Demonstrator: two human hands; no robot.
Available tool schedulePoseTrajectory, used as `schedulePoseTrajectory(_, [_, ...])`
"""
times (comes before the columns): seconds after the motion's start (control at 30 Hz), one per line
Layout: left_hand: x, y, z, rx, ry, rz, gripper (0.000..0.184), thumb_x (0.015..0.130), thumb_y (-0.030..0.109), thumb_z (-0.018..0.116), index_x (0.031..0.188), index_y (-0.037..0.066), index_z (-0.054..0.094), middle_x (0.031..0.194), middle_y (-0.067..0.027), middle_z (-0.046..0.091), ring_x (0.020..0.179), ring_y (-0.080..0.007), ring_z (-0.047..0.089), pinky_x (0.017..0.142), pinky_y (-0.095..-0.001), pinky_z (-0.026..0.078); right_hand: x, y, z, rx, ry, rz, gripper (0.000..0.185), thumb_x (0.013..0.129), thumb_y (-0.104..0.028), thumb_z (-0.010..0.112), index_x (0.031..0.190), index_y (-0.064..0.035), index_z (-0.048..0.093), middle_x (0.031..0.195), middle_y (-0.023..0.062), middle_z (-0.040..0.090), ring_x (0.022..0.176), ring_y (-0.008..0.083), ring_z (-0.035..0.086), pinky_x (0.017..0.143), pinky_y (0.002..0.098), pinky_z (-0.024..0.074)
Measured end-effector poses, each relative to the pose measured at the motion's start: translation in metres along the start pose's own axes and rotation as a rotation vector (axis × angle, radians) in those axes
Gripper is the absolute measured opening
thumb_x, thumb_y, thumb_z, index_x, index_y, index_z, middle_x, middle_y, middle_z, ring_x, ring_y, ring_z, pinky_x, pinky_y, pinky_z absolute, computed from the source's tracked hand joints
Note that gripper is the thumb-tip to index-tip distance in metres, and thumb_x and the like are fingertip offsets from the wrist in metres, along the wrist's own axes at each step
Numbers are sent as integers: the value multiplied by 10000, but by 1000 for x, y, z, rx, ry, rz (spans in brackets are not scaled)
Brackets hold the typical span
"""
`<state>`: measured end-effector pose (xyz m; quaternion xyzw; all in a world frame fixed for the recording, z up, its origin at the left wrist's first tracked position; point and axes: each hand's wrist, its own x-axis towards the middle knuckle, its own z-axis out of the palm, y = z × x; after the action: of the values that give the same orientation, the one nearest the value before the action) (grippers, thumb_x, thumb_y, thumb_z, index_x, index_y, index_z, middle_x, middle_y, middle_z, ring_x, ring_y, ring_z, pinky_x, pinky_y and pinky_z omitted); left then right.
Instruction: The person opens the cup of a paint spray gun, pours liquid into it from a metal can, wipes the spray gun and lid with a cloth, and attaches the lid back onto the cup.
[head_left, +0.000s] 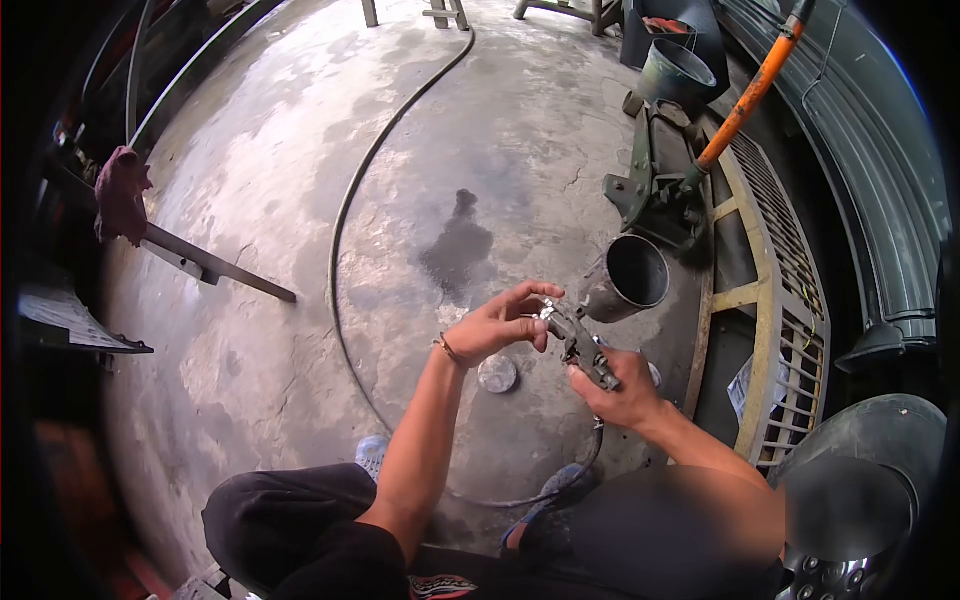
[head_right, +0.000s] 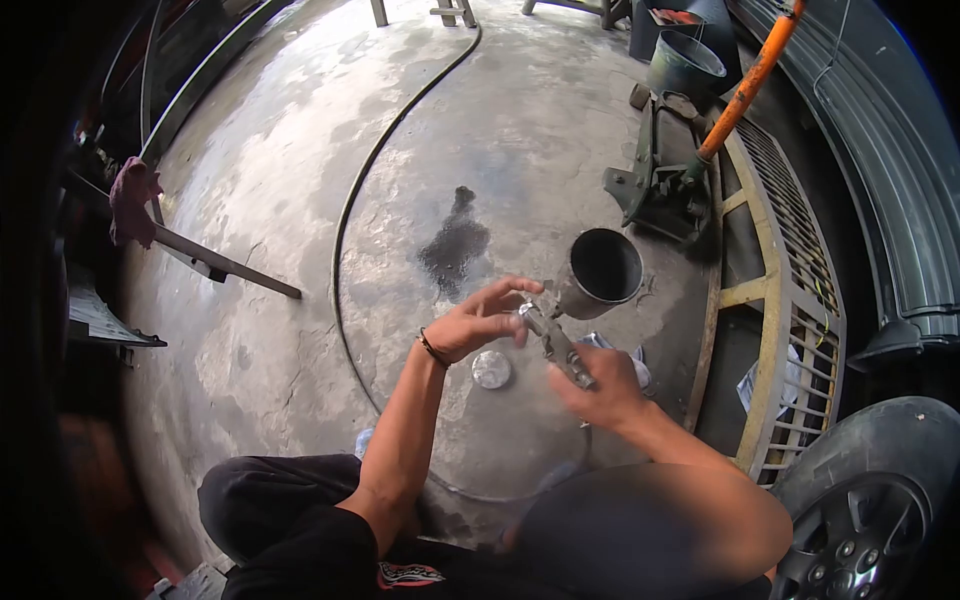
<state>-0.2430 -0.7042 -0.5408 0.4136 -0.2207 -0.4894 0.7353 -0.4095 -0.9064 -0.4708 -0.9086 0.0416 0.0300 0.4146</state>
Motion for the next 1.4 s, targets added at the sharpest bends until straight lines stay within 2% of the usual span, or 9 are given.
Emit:
schedulePoseTrajectory(0.17, [0, -3, 1, 12, -7, 79, 409, 1039, 318, 751, 1323, 46, 638, 1003, -33, 654, 876, -143, 632, 802, -317, 509, -1, -4, 0, 48, 14, -23, 223, 939, -260, 743, 1047, -66, 728, 777, 157, 692, 697, 345, 702, 651, 437, 533])
schedulePoseTrajectory(0.37, [5, -1, -18, 100, 87, -329, 425, 1037, 445, 738, 1010, 25, 683, 781, 18, 570, 714, -82, 541, 637, -277, 424, -2, -7, -2, -15, -54, -100, 208, 948, -258, 736, 1040, -71, 731, 797, 161, 697, 711, 359, 705, 651, 435, 536])
schedulePoseTrajectory(0.47, [9, 3, -9, 215, 188, -372, 442, 1041, 460, 725, 1008, 19, 717, 842, 7, 608, 735, -73, 545, 650, -267, 441, -1, -10, -3, -24, -67, -80, 216, 948, -255, 736, 1048, -64, 731, 800, 164, 703, 718, 362, 707, 660, 432, 546])
schedulePoseTrajectory(0.67, [4, 7, 11, 102, 48, 129, 397, 1032, 353, 759, 1264, 36, 706, 996, -1, 682, 765, -109, 581, 703, -283, 487, 0, -5, -4, 61, -10, 21, 192, 939, -214, 746, 1046, -55, 745, 803, 157, 726, 713, 298, 734, 675, 409, 561])
schedulePoseTrajectory(0.77, [1, 5, 4, 13, 22, 85, 418, 1006, 302, 792, 1312, 42, 677, 964, -8, 672, 766, -122, 586, 718, -297, 487, 0, -10, -7, 97, -8, 40, 178, 931, -197, 754, 1030, -50, 748, 797, 150, 729, 704, 270, 738, 671, 405, 561])
schedulePoseTrajectory(0.97, [5, 11, -7, 188, 203, -331, 466, 1082, 486, 654, 1009, 27, 701, 737, 28, 582, 608, -92, 515, 550, -281, 395, -1, -6, -2, 66, -14, -133, 207, 935, -203, 758, 1075, -52, 736, 815, 156, 724, 720, 326, 719, 681, 420, 553])
schedulePoseTrajectory(1.07, [10, 7, -3, 291, 246, -296, 573, 1118, 553, 551, 900, 37, 670, 668, 45, 529, 549, -83, 471, 490, -287, 340, -2, -9, -3, 50, -48, -141, 212, 942, -211, 749, 1088, -59, 731, 827, 166, 721, 737, 357, 713, 683, 430, 546])
schedulePoseTrajectory(1.17, [9, 13, -7, 303, 313, -149, 494, 1148, 447, 540, 920, 29, 671, 728, 29, 567, 606, -83, 504, 543, -271, 391, -2, -9, -4, 92, -37, -83, 210, 941, -226, 747, 1079, -68, 736, 832, 170, 720, 742, 358, 719, 679, 430, 543])
schedulePoseTrajectory(1.4, [11, 121, 88, 905, 456, 743, 125, 1032, 107, 704, 1143, 56, 729, 908, -37, 674, 831, -181, 641, 736, -326, 523, 0, 15, 6, -103, 5, -81, 217, 942, -279, 726, 949, -65, 697, 769, 169, 692, 718, 412, 681, 663, 483, 521])
